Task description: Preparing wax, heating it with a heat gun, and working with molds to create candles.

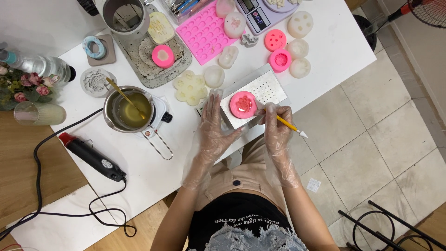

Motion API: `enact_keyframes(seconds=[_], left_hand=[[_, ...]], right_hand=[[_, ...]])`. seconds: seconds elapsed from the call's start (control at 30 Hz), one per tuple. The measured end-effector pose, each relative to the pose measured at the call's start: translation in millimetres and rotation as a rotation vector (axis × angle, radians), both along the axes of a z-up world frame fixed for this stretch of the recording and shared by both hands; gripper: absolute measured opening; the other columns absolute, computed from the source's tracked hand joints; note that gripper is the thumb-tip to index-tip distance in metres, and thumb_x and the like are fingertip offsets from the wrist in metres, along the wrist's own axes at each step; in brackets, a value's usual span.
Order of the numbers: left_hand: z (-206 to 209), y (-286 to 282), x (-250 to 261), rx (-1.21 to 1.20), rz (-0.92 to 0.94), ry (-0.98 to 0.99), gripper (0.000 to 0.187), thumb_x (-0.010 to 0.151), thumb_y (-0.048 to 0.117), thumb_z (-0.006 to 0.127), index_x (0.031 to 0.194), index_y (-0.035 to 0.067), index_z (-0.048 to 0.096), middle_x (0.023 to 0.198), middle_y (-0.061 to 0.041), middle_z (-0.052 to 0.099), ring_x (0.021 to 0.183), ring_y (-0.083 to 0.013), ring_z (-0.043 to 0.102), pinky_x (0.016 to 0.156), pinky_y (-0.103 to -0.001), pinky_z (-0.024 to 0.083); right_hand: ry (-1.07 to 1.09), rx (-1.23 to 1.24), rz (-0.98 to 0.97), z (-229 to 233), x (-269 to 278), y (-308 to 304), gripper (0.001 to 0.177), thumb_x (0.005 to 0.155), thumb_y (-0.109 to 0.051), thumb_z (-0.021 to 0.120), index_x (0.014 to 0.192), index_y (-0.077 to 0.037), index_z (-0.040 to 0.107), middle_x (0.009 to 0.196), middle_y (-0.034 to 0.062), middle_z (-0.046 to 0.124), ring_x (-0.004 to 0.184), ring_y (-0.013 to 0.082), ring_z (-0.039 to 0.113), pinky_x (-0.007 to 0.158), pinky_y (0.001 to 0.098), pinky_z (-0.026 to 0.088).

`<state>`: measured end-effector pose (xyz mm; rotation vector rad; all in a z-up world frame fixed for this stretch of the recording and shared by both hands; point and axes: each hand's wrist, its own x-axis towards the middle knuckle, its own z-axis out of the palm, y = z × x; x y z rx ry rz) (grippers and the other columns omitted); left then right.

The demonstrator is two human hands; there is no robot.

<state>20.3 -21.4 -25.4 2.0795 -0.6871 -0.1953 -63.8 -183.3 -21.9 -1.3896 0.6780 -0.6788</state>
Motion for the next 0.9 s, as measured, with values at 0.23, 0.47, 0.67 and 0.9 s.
enact_keyframes(seconds=[0.23,0.47,0.67,0.9], left_hand=[[5,-6,7,-0.146,-0.061,-0.130,0.121,0.071,0.046,0.092,0.162,0.006,0.023,0.163,-0.020,0.038,0.154,-0.0403,0.033,0.126,-0.054,0.027],[-6,-10,6,-0.206,0.003,-0.112,0.109,0.074,0.043,0.092,0.159,0.010,0.033,0.160,-0.012,0.046,0.149,-0.0348,0.043,0.122,-0.051,0.034],[-10,-11,4,-0.242,0.026,-0.073,0.107,0.072,0.041,0.092,0.157,0.009,0.034,0.157,-0.013,0.046,0.145,-0.0363,0.042,0.120,-0.051,0.033],[-23,-11,-1,-0.277,0.024,-0.082,0.099,0.077,0.042,0.090,0.155,0.010,0.038,0.156,-0.014,0.048,0.145,-0.0366,0.042,0.121,-0.050,0.035]], right_hand=[[-0.002,-0.048,0.006,-5,-2,2,0.021,0.108,-0.019,0.061,0.100,-0.005,0.048,0.092,0.0131,0.072,0.072,0.0100,0.058,0.068,0.0239,0.050],[-0.072,-0.026,0.005,-6,-1,0,0.020,0.106,-0.017,0.062,0.098,-0.004,0.048,0.090,0.0131,0.072,0.076,0.0112,0.061,0.070,0.0256,0.052],[-0.130,-0.037,-0.010,-4,2,-7,0.023,0.106,-0.017,0.062,0.095,-0.006,0.045,0.088,0.0130,0.071,0.074,0.0119,0.061,0.069,0.0266,0.052],[-0.081,-0.066,-0.001,-7,2,-6,0.021,0.106,-0.017,0.061,0.096,-0.006,0.047,0.088,0.0094,0.067,0.075,0.0105,0.059,0.069,0.0248,0.051]])
